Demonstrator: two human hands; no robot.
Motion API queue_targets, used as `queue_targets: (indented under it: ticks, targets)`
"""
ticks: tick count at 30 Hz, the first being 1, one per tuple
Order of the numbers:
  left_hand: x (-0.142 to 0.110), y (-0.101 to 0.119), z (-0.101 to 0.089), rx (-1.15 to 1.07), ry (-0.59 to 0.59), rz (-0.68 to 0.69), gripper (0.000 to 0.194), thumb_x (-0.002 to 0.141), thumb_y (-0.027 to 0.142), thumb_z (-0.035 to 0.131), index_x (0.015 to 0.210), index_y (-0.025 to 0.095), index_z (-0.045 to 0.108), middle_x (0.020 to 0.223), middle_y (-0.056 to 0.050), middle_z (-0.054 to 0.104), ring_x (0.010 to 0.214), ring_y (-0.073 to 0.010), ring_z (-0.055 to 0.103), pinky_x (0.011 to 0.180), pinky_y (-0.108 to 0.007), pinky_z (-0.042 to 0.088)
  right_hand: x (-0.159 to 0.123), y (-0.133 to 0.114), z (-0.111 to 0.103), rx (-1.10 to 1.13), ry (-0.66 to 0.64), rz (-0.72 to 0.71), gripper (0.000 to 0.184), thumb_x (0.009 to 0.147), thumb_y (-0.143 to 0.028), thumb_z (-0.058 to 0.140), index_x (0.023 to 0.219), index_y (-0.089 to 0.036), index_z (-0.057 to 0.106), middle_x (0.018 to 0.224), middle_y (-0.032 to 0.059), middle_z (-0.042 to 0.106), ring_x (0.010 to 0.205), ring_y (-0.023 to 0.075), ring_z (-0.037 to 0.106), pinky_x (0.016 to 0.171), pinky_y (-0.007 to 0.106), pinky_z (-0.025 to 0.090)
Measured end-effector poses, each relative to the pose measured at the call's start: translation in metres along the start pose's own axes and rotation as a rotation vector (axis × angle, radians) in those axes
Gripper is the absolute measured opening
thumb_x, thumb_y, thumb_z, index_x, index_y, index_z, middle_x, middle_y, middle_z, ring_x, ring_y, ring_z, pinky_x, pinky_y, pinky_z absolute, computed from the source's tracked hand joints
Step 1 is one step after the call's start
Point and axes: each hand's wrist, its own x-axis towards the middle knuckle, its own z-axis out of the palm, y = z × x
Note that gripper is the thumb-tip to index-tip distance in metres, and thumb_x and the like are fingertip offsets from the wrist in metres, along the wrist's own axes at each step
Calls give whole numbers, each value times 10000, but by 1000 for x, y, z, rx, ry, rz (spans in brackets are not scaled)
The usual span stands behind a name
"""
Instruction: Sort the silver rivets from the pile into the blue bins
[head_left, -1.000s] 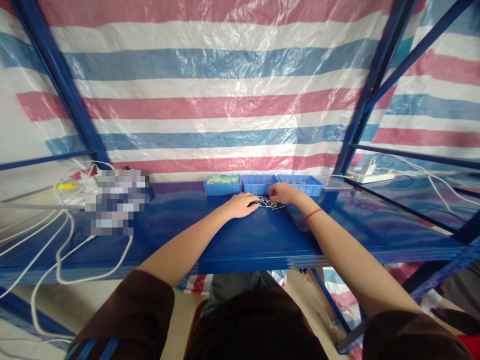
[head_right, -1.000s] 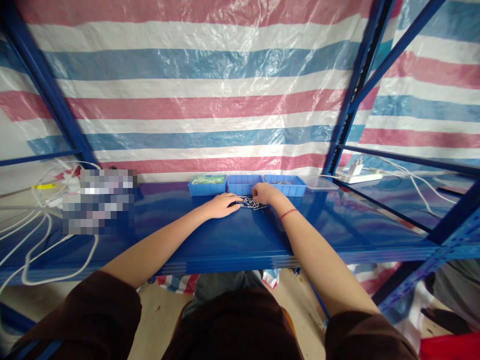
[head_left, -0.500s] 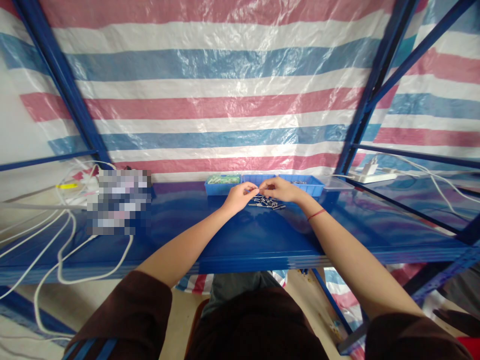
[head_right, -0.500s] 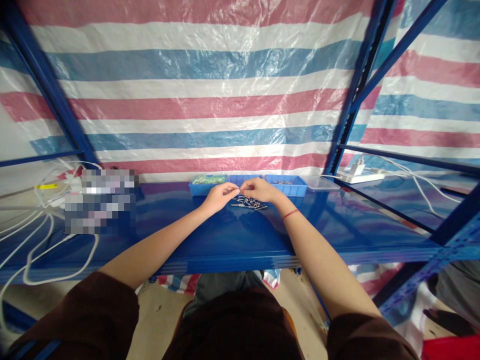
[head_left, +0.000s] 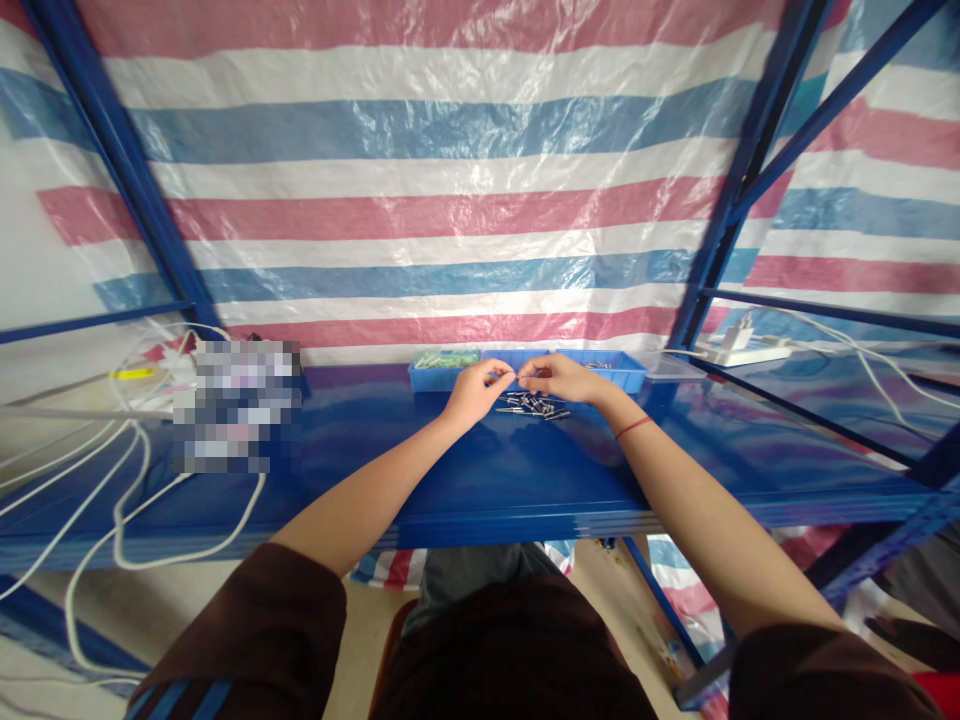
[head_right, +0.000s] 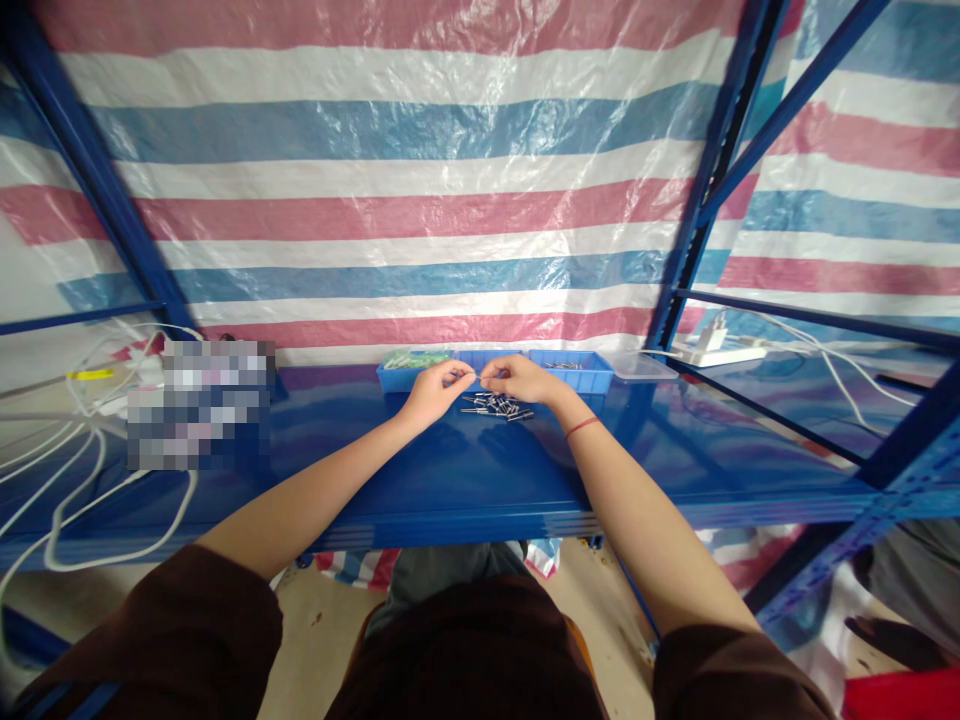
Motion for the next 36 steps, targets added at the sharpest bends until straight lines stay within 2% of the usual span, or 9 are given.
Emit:
queue_targets:
  ticks: [8,12,14,16,20,23,26,30,36]
  targets:
    - [1,-3,-1,45,3,2,129,807,260,558,865,180,641,879,-31,672,799,-144,625,761,-262,493,-1,-9,-3,19,161,-56,356,675,-469,642,778,-129,638,683,21,612,605,110,520,581,254,428]
    - [0,-6,1,111,-103,28,179,834,303,527,860,174,647,873,-37,682,797,-158,625,781,-283,488,0,-8,-3,-29,165,-65,380,734,-513,570,649,-143,593,572,-3,545,565,108,495,561,245,403]
    - [-2,-8,1,180,-168,33,219,837,326,526,929,166,644,898,-47,683,801,-165,626,789,-294,489,1,-3,-8,-79,223,-59,384,757,-506,539,630,-147,584,575,8,555,574,121,510,566,251,404]
    - [-3,-9,1,273,-218,45,284,831,339,538,1032,159,625,950,-60,677,845,-176,625,822,-305,485,2,5,-17,-170,395,-43,356,771,-475,524,662,-145,602,626,32,598,602,140,535,593,266,412]
    - [-6,-11,-2,474,-362,98,391,823,404,536,1136,180,604,1151,-81,624,1080,-237,560,960,-361,420,-3,31,-41,-436,805,58,320,803,-418,489,773,-141,647,760,89,650,692,192,570,688,320,419]
    - [-7,-9,-4,525,-497,115,436,837,449,499,1192,210,583,1259,-72,573,1155,-251,520,997,-372,391,-10,51,-51,-624,972,196,352,809,-425,481,880,-130,658,872,145,635,823,258,563,763,384,407]
    - [-7,-7,-5,527,-561,143,375,872,405,456,1158,217,611,1216,-60,608,1111,-224,556,979,-340,404,-12,62,-52,-705,1074,257,402,799,-435,490,977,-108,642,961,187,597,910,302,527,822,439,378]
    - [-5,-8,-3,514,-526,189,275,872,294,478,1050,196,662,1102,-62,661,1009,-200,602,917,-314,439,-4,56,-46,-682,1040,115,338,804,-359,462,964,-119,640,899,155,595,899,283,523,827,422,383]
    - [-3,-14,2,441,-477,160,244,834,214,539,1043,168,655,987,-64,693,920,-181,627,854,-286,465,4,30,-30,-618,760,-43,255,772,-273,492,904,-132,658,832,107,632,740,201,548,736,326,422]
